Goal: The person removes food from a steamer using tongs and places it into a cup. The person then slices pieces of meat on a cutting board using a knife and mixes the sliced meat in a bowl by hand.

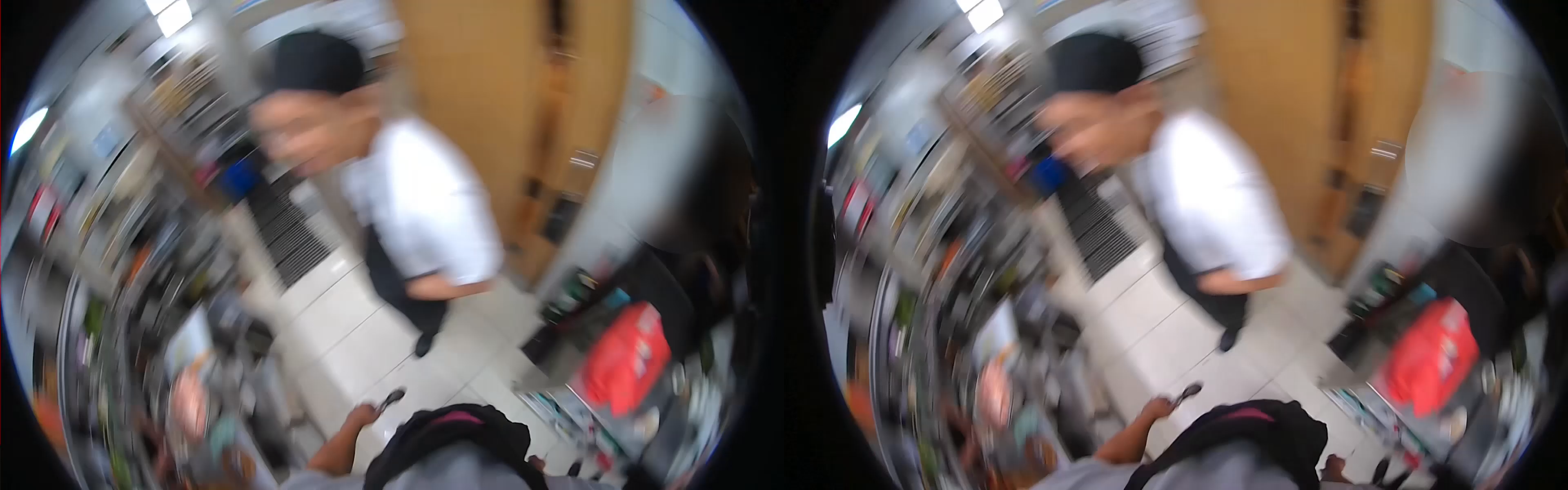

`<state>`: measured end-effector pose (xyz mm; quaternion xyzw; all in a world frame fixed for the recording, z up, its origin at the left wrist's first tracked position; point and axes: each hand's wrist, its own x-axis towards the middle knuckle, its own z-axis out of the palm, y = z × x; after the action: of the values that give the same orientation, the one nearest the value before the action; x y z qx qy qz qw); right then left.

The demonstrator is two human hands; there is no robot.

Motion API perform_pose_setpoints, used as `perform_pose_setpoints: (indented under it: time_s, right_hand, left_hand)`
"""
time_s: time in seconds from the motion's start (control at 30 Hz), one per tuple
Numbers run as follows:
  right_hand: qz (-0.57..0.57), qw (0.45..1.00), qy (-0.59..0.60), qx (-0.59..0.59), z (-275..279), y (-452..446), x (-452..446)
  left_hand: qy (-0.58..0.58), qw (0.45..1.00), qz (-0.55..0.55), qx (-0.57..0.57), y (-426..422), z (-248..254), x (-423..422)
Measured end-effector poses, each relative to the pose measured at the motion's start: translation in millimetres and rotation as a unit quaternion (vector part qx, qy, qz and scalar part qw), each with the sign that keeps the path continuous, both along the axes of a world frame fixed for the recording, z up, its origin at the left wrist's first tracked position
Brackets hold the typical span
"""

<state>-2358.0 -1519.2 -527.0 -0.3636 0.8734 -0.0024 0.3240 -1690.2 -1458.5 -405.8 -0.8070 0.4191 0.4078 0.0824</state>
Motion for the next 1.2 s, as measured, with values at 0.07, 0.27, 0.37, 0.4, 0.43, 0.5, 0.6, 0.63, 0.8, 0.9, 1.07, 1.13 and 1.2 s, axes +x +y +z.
perform_pose_setpoints:
  time_s: [0.07,0.27,0.37,0.4,0.43,0.5,0.6,0.63,0.8,0.9,1.07,1.13,1.2]
  right_hand:
    - [0.113,0.989,-0.089,0.027,13.9,-43.9,44.6]
    - [0.278,0.924,-0.248,0.09,34.7,-203.4,243.6]
    - [0.337,0.891,-0.284,0.106,60.0,-233.9,368.0]
    - [0.369,0.873,-0.295,0.119,71.2,-233.5,403.7]
    - [0.398,0.855,-0.306,0.129,82.6,-230.6,447.5]
    - [0.454,0.817,-0.306,0.179,91.9,-221.7,522.9]
    - [0.503,0.778,-0.312,0.213,113.9,-193.6,628.7]
    - [0.519,0.765,-0.314,0.217,112.9,-184.8,663.9]
    - [0.579,0.712,-0.321,0.235,95.8,-150.8,810.9]
    - [0.626,0.666,-0.304,0.268,79.6,-138.9,895.5]
    - [0.684,0.602,-0.307,0.275,104.7,-117.9,1042.9]
    - [0.683,0.594,-0.32,0.278,113.7,-110.2,1093.9]
    - [0.69,0.569,-0.336,0.296,129.0,-105.2,1147.2]
  left_hand:
    - [0.01,0.982,0.159,-0.103,45.7,39.1,1.5]
    - [-0.055,0.809,0.481,-0.332,147.9,143.7,22.5]
    - [-0.159,0.753,0.536,-0.347,204.4,164.4,50.4]
    - [-0.212,0.728,0.544,-0.36,225.8,166.7,59.8]
    - [-0.263,0.7,0.548,-0.374,251.0,163.0,69.1]
    - [-0.351,0.654,0.592,-0.315,295.1,165.0,77.3]
    - [-0.371,0.631,0.669,-0.129,349.4,151.4,79.0]
    - [-0.372,0.619,0.686,-0.094,359.2,145.2,77.8]
    - [-0.415,0.584,0.694,-0.067,365.1,102.5,77.6]
    - [-0.459,0.562,0.687,-0.036,363.3,76.2,73.9]
    - [-0.392,0.605,0.675,-0.154,311.0,94.6,91.8]
    - [-0.272,0.575,0.716,-0.289,285.2,95.0,120.7]
    - [-0.291,0.712,0.621,-0.149,213.0,189.1,201.8]
